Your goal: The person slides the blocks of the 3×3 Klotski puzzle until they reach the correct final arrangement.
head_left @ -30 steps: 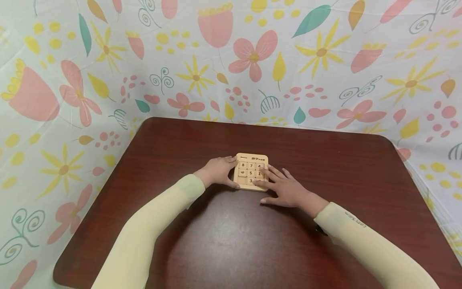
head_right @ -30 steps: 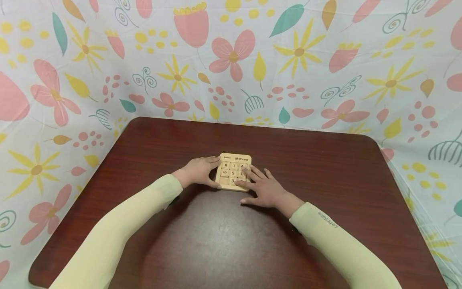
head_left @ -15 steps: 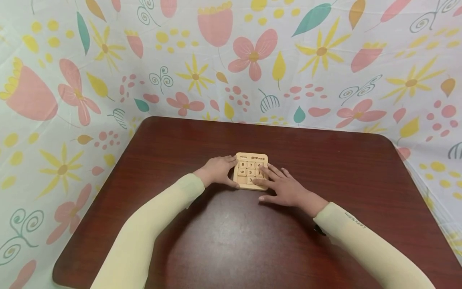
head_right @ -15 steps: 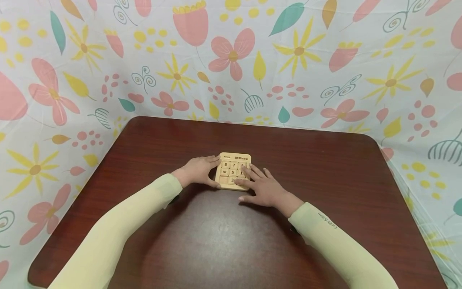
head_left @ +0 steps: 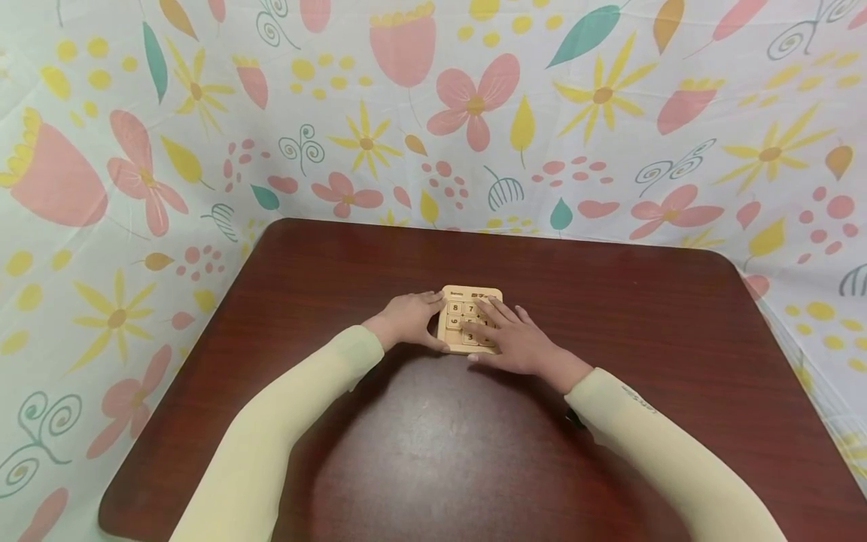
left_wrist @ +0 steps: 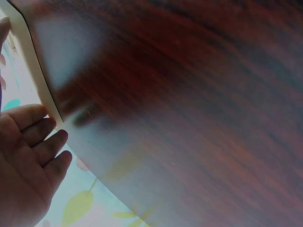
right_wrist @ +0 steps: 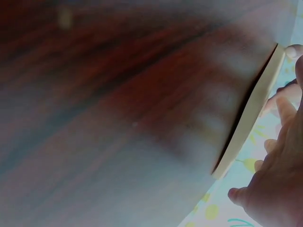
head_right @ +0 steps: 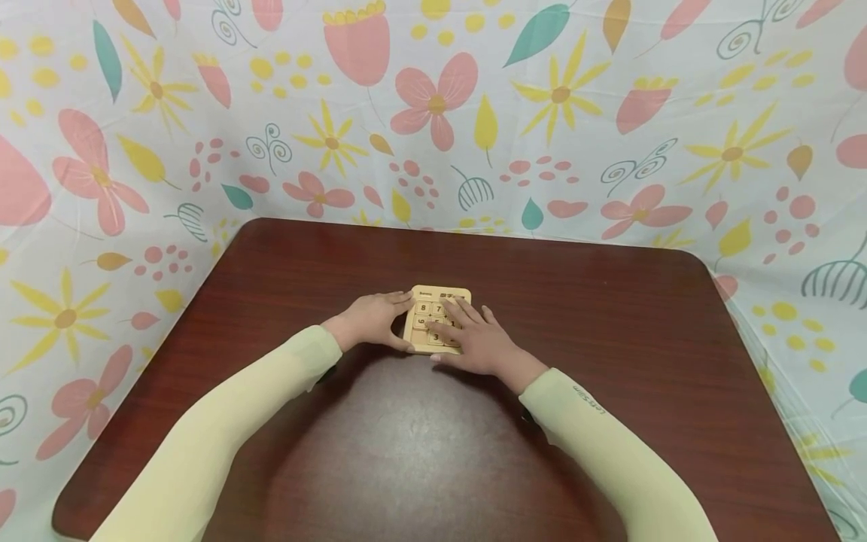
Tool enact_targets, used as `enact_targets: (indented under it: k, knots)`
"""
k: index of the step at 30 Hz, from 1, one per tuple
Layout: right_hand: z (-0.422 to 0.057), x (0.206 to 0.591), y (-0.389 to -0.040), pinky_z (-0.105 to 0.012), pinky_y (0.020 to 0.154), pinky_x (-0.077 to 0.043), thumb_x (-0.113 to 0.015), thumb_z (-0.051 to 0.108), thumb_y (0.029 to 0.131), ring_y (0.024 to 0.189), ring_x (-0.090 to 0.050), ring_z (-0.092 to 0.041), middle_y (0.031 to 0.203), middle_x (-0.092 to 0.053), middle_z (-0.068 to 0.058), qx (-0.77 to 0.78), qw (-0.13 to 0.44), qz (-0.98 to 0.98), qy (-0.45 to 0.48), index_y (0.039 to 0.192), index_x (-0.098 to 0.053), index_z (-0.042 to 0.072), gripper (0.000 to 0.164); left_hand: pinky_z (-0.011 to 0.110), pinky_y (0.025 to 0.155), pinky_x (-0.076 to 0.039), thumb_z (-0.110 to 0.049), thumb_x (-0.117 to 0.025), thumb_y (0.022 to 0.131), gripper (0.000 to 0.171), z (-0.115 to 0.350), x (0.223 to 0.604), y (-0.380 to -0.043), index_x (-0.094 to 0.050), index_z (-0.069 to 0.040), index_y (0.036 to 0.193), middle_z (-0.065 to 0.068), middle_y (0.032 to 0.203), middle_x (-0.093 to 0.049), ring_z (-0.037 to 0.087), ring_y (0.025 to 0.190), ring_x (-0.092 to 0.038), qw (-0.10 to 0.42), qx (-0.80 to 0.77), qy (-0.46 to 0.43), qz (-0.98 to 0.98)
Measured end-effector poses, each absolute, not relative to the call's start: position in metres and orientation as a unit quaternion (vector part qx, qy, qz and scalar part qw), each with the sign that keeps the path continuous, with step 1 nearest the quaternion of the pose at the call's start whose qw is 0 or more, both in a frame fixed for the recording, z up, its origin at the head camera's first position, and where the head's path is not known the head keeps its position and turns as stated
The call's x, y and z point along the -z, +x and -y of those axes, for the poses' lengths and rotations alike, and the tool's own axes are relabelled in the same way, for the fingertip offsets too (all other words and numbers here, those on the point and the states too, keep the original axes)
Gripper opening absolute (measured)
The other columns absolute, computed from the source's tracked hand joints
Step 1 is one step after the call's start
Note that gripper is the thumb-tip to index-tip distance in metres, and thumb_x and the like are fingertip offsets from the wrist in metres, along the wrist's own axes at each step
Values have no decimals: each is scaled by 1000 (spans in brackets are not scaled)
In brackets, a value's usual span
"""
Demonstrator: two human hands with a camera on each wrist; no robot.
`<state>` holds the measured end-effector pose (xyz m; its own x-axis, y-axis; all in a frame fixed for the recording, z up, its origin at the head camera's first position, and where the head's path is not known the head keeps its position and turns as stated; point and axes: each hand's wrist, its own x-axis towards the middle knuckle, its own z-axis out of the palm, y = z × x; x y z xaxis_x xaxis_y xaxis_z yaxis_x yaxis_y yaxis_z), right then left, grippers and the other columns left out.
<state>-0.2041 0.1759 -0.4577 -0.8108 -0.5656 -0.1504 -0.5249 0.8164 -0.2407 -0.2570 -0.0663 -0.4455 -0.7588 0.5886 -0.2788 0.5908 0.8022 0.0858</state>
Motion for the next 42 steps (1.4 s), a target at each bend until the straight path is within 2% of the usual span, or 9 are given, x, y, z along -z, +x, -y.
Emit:
enact_targets:
  k: [21,42]
  knots:
    - [-171,459,-206,-73,122,-19,-57,60,97,160,-15,-41,172,-23,-12,90,112,-946,-289,154,-48,32,64,43,124,-38,-72,-71,82,105,66,446,-257,-36,-10,160,6,170,-30,23,157,-33,145,2,317,-937]
    - [-170,457,-201,-73,123,-17,-58,62,96,161,-14,-40,174,-19,-10,86,126,-941,-301,154,-48,34,66,43,124,-38,-71,-71,83,104,66,446,-257,-36,-10,160,5,170,-31,22,157,-32,146,3,315,-938]
